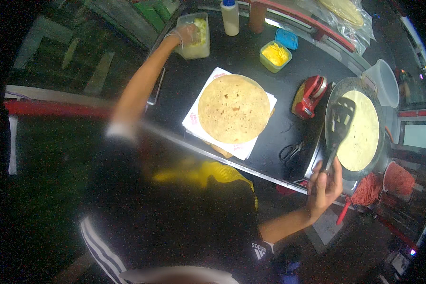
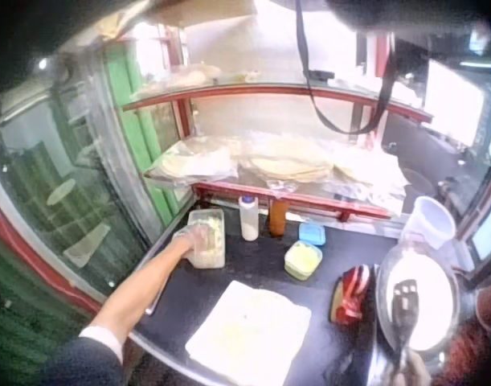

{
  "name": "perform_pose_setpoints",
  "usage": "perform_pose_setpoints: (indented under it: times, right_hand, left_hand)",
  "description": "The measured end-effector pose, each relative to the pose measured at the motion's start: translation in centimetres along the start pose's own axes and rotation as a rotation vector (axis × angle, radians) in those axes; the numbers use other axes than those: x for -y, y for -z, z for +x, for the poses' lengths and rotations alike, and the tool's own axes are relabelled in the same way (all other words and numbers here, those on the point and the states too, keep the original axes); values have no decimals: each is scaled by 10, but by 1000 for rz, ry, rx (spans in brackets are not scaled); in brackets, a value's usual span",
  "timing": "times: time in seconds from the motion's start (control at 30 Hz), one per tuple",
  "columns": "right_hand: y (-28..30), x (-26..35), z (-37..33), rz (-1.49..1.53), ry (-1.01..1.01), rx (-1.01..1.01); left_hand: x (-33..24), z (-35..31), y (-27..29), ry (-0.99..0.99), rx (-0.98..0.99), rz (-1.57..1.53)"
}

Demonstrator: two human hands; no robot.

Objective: The person cooks a tortilla on a flat griddle, then places it on paper. They add shredded lettuce, cooked meat, and drizzle white and red sauces before folding the tortilla into a wrap.

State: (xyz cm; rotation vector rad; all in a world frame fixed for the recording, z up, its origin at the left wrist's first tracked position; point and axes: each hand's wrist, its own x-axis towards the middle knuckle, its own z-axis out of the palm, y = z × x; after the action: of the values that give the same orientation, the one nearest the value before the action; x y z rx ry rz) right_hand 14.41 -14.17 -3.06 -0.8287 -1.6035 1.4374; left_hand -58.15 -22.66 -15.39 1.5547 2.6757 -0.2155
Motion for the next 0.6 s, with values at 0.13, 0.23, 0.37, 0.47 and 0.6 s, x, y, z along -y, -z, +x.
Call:
perform_pose_setpoints:
  times: [0.13,0.23,0.37,0.47,0.6]
  right_hand:
    - [-33,3,16,3,15,143]
    - [-45,5,19,47,-52,210]
    - [-55,1,27,57,-99,239]
    - [-60,-3,36,66,-116,266]
    - [-64,-7,45,103,-110,289]
  left_hand:
    - [-3,-12,25,-49,-58,-104]
    - [1,-36,59,-21,-81,-161]
    - [-1,-64,84,57,-206,-352]
    - [-5,-79,84,54,-253,-399]
    - [-10,-88,83,17,-351,-500]
